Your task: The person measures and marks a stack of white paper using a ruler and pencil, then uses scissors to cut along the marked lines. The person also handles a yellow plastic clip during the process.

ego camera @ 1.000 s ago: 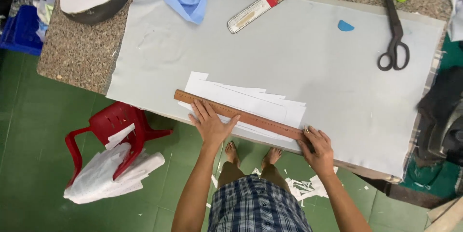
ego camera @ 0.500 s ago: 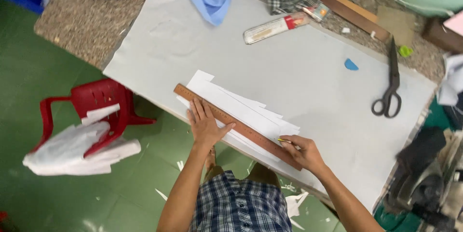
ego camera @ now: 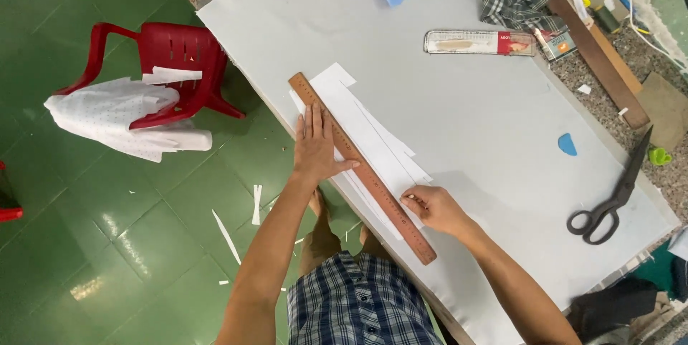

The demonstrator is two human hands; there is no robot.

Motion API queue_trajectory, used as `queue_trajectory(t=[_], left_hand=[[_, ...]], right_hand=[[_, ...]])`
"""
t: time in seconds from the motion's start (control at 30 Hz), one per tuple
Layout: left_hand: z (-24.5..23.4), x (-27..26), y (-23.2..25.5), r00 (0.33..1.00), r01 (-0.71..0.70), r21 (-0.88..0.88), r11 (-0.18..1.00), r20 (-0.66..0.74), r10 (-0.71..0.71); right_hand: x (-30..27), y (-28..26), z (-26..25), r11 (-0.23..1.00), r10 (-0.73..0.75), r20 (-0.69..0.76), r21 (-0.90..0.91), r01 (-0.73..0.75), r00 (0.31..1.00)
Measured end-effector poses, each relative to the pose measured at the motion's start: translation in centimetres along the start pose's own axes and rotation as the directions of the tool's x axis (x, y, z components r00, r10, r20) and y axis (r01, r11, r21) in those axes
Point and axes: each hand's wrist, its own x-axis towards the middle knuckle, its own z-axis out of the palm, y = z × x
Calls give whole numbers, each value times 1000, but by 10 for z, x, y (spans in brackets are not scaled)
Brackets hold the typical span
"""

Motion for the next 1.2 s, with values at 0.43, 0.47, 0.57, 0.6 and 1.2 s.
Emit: queue_trajectory(t=[0.43, 0.47, 0.57, 0.6, 1.2], left_hand=[[-2, 3, -5, 1000, -22, -14, 1000, 14, 23], [1, 4, -6, 999, -40, -14, 999, 5, 40], [7, 7, -8, 1000, -30, 5, 1000, 3, 30], [5, 7, -8, 1000, -21, -4, 1000, 1, 21], [31, 14, -11, 997, -1, 321, 947, -73, 26]], right_hand=[[102, -24, 6, 985, -127, 194, -90, 146, 973], [125, -27, 9, 974, -186, 182, -94, 205, 966], [196, -40, 17, 952, -281, 168, -81, 297, 945], [212, -45, 17, 950, -283, 180, -82, 301, 942], [-105, 31, -22, 999, 39, -110, 27, -36, 993]])
